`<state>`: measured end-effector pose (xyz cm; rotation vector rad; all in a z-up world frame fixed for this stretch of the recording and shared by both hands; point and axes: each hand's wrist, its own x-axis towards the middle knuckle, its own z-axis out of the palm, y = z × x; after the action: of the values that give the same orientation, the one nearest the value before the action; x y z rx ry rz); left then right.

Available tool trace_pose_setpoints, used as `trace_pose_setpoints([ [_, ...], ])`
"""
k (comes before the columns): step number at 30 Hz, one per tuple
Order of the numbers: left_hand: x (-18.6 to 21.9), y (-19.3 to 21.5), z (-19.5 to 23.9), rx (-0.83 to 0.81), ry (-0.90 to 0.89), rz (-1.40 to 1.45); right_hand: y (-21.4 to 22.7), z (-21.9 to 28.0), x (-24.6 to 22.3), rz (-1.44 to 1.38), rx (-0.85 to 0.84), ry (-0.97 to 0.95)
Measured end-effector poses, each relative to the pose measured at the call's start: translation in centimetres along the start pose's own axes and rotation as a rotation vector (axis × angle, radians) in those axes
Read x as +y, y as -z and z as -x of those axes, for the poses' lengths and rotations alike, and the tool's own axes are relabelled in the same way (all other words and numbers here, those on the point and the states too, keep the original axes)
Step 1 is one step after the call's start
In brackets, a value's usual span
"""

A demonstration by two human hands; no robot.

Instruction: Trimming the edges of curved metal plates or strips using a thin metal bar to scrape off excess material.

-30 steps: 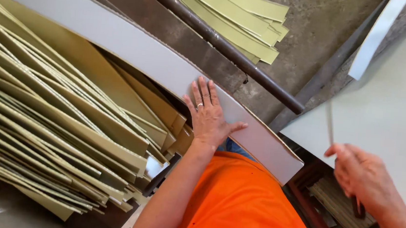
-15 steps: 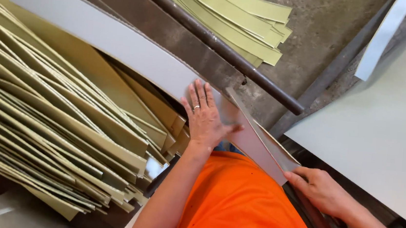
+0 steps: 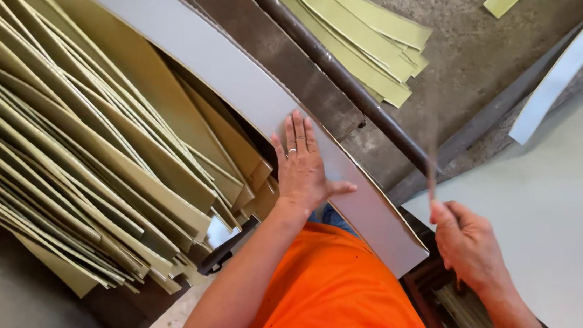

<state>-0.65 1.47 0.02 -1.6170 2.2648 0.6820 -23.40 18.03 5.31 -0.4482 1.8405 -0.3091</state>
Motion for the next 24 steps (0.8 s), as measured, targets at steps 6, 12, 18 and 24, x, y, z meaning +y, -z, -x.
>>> trace_pose_setpoints([
  [6, 0.9, 2.1, -0.6, -0.034, 0.015, -0.008, -4.4, -3.7, 7.3, 0.393, -0.006, 0.521],
  [12, -4.4, 3.5, -4.0, 0.084, -0.015, -0.025, -0.7, 0.3, -0.7, 0.004, 0.072, 0.053],
  [18, -0.9, 3.0, -1.3, -0.044, 0.013, -0.036, 0.9, 0.2, 0.1, -0.196, 0.057, 0.104],
  [24, 0.9, 3.3, -1.7, -0.083, 0.024, -0.067, 0.7, -0.1, -1.0, -0.159, 0.071, 0.138],
])
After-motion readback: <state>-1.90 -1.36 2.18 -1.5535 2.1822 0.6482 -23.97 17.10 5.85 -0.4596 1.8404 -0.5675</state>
